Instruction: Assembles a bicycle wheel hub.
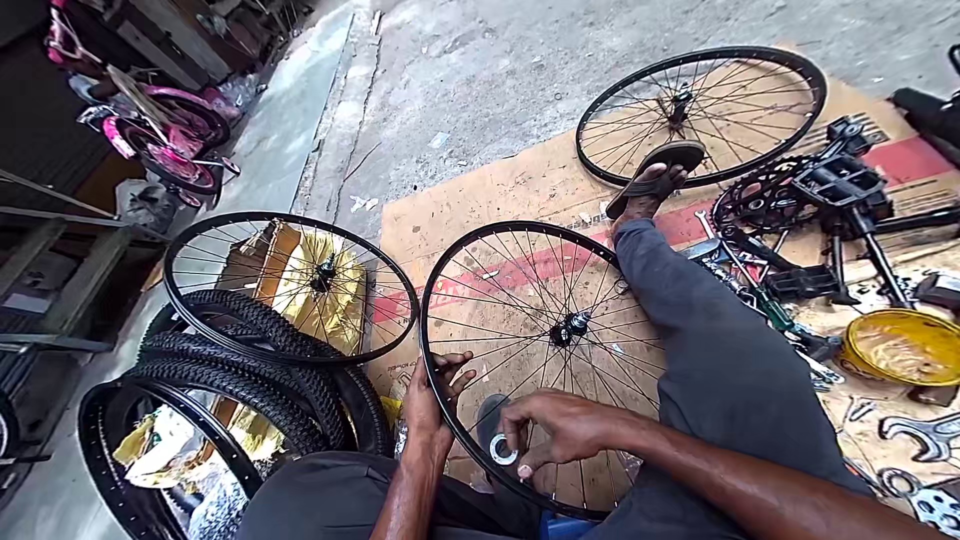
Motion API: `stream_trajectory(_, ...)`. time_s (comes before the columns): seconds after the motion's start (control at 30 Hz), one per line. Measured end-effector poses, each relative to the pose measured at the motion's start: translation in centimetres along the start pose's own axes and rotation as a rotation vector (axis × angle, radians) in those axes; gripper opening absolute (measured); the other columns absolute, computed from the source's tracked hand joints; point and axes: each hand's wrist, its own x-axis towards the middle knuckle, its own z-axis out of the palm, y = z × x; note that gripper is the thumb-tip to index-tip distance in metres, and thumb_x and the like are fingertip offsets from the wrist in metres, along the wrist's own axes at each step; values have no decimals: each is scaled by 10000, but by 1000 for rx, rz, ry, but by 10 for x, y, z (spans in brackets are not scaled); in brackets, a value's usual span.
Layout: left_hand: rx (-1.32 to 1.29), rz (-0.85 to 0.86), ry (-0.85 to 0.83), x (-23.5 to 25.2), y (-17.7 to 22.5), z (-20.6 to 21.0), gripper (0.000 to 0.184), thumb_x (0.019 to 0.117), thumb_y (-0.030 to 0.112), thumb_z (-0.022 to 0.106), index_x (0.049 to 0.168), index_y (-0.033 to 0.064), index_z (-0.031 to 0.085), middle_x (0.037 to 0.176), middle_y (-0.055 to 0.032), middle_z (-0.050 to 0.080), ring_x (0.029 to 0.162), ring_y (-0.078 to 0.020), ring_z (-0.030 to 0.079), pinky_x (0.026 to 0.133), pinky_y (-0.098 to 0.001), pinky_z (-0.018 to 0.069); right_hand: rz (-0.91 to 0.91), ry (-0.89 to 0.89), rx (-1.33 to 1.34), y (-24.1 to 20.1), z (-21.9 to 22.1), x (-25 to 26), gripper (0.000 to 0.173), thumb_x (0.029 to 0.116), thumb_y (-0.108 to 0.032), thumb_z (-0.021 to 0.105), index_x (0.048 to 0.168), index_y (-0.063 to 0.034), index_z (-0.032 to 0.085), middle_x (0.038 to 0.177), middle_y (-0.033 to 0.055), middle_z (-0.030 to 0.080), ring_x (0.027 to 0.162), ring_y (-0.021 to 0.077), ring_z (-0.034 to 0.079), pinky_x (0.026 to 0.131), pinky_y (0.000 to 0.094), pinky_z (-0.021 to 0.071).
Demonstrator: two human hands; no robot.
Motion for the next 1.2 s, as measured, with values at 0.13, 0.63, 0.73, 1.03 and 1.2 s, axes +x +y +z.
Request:
stream_trajectory(0.13,11,-3,-7,-1,-2,3,514,1121,354,263,846,87,606,945,-147,738,987,-317,725,859,-467,586,115,188,-293,-6,27,12,249,854,-105,708,1099,-100,663,864,129,697,840,335,695,744,574,545)
stream_trajectory(0.63,16,11,-7,-2,-1,0,533,1124,376,264,853,82,616,937,-149,741,978,-317,730,857,-470,590,-27,-82,-27,0,-4,1,463,875,-333,828,1219,-91,634,1041,77,707,901,210,682,870,461,556)
stream_trajectory(0.73,22,5,-23,-3,-1,-2,533,1123,374,252,857,89,615,947,-144,738,998,-318,723,870,-474,585,86,91,-103,-3,14,3,357,895,-277,791,1166,-95,647,973,84,708,854,240,688,805,482,564)
stream_trajectory(1.03,38,6,-11,-2,-1,1,524,1120,364,267,831,100,615,927,-126,743,977,-298,730,851,-457,592,35,63,49,2,6,2,283,896,-267,806,1075,-78,696,985,58,719,865,179,688,825,420,566)
stream_trajectory(1.2,37,10,8,-1,0,3,501,1118,340,271,846,89,608,932,-145,741,978,-316,729,846,-468,590,58,93,-269,-6,20,13,221,881,-158,715,1091,-103,675,882,132,699,850,340,680,765,583,515)
